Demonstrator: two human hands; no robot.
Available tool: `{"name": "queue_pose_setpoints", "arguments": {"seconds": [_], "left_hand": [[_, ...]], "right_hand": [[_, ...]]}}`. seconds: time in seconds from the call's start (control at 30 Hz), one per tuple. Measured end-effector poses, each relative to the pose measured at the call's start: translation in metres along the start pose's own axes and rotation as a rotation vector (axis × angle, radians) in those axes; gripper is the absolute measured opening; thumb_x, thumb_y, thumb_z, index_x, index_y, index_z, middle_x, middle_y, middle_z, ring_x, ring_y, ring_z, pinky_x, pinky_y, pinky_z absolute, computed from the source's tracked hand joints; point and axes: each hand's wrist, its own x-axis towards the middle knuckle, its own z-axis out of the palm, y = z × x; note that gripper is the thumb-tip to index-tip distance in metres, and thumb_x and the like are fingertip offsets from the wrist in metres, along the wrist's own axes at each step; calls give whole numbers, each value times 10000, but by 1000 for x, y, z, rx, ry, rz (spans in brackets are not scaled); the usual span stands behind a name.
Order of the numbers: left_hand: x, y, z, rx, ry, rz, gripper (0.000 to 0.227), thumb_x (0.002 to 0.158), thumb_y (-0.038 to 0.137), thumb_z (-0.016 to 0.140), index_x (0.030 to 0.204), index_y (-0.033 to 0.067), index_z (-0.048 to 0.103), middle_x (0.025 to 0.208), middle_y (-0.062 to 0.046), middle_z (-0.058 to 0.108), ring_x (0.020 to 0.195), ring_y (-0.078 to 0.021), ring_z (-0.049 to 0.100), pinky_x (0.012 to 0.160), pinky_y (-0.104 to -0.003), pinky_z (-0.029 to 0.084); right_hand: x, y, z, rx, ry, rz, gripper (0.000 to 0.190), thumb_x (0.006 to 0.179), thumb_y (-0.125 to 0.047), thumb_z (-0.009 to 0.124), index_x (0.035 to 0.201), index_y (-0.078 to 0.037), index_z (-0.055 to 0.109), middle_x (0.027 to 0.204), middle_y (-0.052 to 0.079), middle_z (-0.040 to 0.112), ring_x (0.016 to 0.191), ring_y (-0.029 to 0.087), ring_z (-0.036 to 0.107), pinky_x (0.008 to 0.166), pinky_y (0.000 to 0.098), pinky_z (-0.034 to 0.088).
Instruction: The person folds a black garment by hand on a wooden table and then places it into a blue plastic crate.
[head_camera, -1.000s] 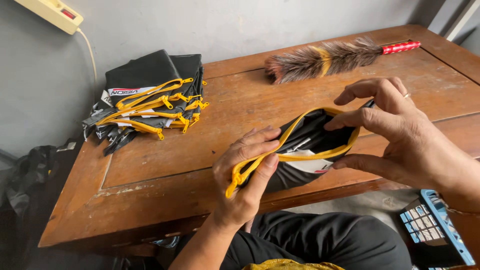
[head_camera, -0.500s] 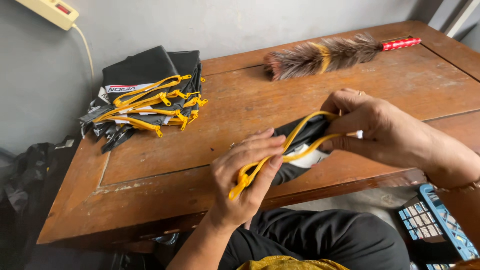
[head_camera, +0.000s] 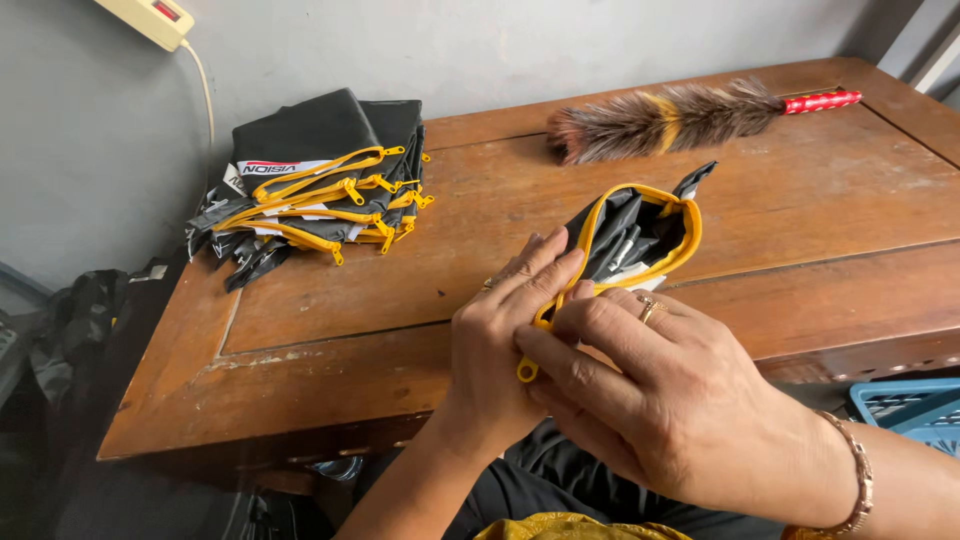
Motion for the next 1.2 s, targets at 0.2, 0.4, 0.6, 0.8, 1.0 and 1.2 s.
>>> {"name": "queue_pose_setpoints", "arguments": {"seconds": [0.2, 0.4, 0.6, 0.8, 1.0, 1.2], "left_hand": [[-2, -8, -13, 13, -192, 1, 460, 1007, 239, 566, 1408, 14, 556, 1484, -287, 562, 1392, -432, 589, 1137, -456, 500], [-1, -8, -18, -3, -280, 2, 618, 944, 316, 582, 1453, -24, 496, 1525, -314, 504, 1443, -413, 527, 1173, -442, 453], [8, 4, -41, -80, -568, -127, 820, 994, 369, 539, 1561, -95, 171, 1627, -333, 305, 1521, -431, 340, 1237, -439, 294], [-1, 6, -42, -122, -623, -120, 743, 1069, 316, 373, 1556, -134, 38, 1678, -351, 81, 1586, -438, 146, 1283, -438, 183], [-19, 0, -34, 89, -408, 18, 652, 1072, 248, 365, 1547, -143, 148, 1640, -417, 146, 1566, -559, 200, 1302, -543, 236], [-13, 2, -34, 143, -355, 109, 514, 1043, 113, 421, 1471, -162, 347, 1537, -395, 415, 1472, -492, 444, 1226, -488, 390]], "right_hand": [[1, 4, 7, -69, 61, -41, 265, 1055, -189, 510, 1195, -1, 633, 969, 106, 567, 716, 272, 549, 635, 376, 466], [1, -2, 17, -86, 153, 15, 314, 1072, -191, 391, 1153, -33, 650, 951, 91, 570, 717, 279, 541, 589, 366, 428], [6, -13, 27, 176, 387, 252, 140, 1017, -88, 534, 1020, -2, 645, 853, 130, 595, 696, 291, 563, 689, 365, 489], [10, -17, 29, 214, 430, 316, 109, 1015, -95, 541, 995, -15, 612, 894, 131, 621, 727, 286, 570, 718, 369, 484], [7, -10, 32, 119, 427, 360, 136, 1023, -134, 535, 939, -42, 590, 855, 85, 637, 699, 275, 571, 672, 381, 402], [-2, 13, 32, -6, 443, 432, 127, 1002, -91, 620, 891, -67, 563, 790, 49, 599, 682, 273, 539, 695, 388, 366]]}}
